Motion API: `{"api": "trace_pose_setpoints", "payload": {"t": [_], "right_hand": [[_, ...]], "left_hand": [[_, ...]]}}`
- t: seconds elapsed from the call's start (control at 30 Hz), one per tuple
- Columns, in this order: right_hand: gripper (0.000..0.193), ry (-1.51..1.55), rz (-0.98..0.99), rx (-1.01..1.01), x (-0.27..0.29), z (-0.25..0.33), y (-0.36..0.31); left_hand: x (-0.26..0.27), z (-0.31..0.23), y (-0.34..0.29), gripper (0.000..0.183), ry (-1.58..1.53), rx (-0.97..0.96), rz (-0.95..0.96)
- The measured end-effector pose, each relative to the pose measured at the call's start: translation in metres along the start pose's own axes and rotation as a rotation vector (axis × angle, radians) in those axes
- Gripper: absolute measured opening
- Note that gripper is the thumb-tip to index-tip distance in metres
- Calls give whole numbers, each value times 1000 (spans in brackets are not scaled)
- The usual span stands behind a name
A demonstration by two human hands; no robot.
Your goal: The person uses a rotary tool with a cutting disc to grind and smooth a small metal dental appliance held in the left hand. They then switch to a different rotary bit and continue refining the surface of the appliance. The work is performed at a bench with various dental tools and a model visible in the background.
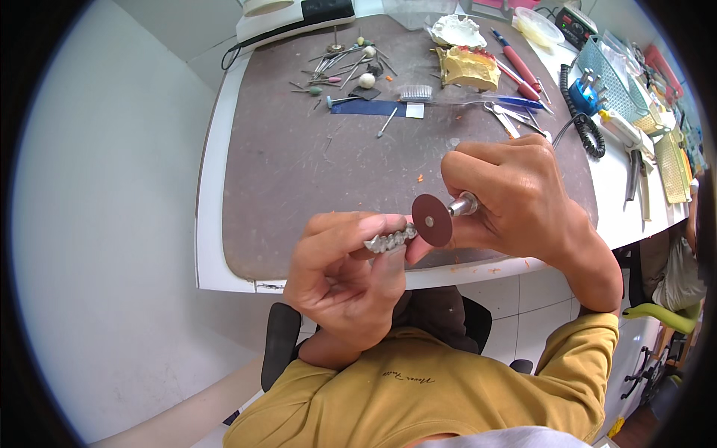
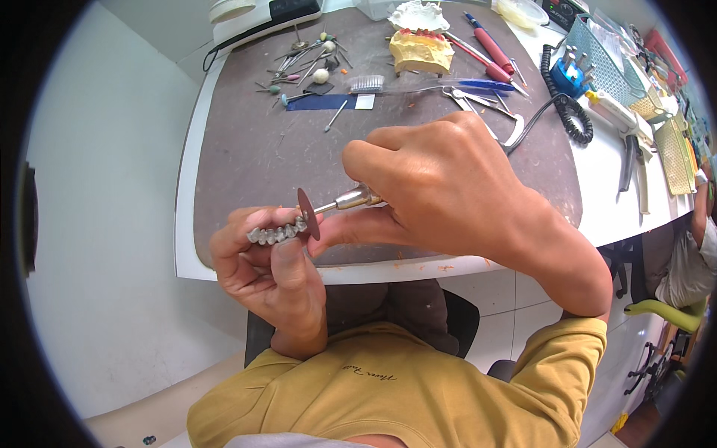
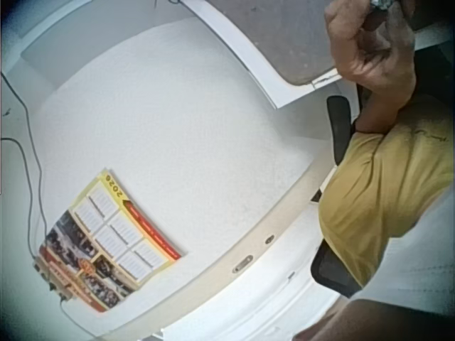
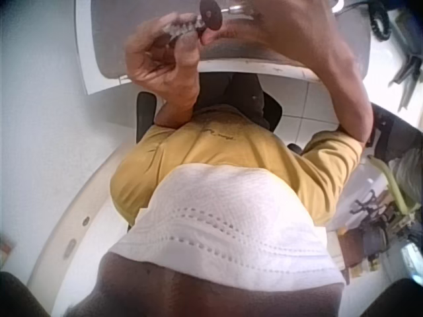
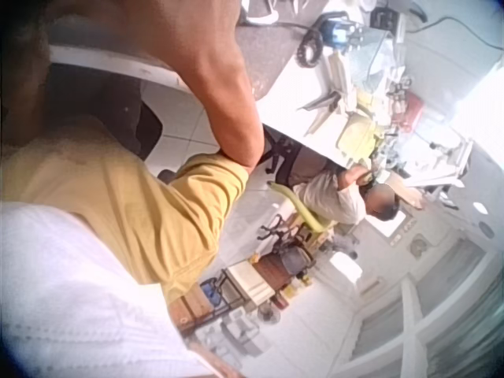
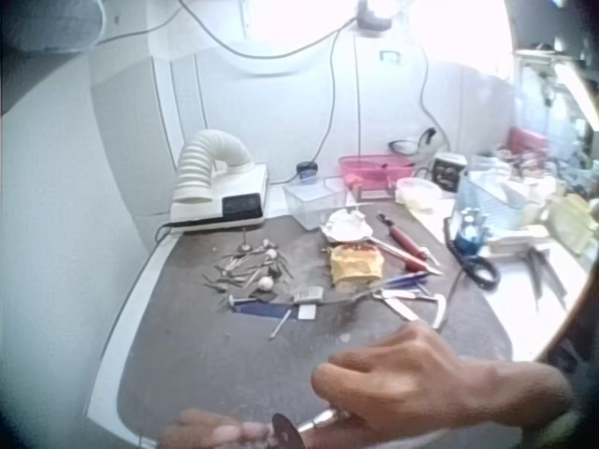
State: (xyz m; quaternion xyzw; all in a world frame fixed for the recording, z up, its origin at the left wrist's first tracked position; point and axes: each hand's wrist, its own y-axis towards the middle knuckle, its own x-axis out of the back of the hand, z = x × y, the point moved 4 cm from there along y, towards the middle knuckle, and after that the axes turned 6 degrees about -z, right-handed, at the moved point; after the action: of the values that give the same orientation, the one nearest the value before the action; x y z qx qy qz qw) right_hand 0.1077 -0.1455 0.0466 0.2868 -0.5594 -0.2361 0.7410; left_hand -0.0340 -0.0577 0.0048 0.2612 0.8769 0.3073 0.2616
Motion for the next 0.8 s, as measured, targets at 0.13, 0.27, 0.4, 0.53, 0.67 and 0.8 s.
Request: {"api": "trace_pose_setpoints", "payload": {"t": [0.13, 0.27, 0.4, 0.53, 0.67, 0.8], "right_hand": [[51, 7, 1, 14, -1, 3, 1], [52, -8, 20, -2, -2, -1, -2], [51, -2, 12, 20, -1, 2, 1], [50, -3, 23, 12, -2, 1, 0], [50, 1, -7, 36, -1, 2, 1], [50, 6, 12, 17, -3, 1, 1]], "left_hand": [[2, -1, -1, 29, -10, 32, 2], [2, -1, -1, 29, 33, 7, 20], [3, -3, 0, 28, 17, 48, 48], [4, -2, -1, 28, 18, 8, 23], [3, -3, 0, 29, 13, 42, 50], [5, -1, -1, 28, 30, -16, 33]]}}
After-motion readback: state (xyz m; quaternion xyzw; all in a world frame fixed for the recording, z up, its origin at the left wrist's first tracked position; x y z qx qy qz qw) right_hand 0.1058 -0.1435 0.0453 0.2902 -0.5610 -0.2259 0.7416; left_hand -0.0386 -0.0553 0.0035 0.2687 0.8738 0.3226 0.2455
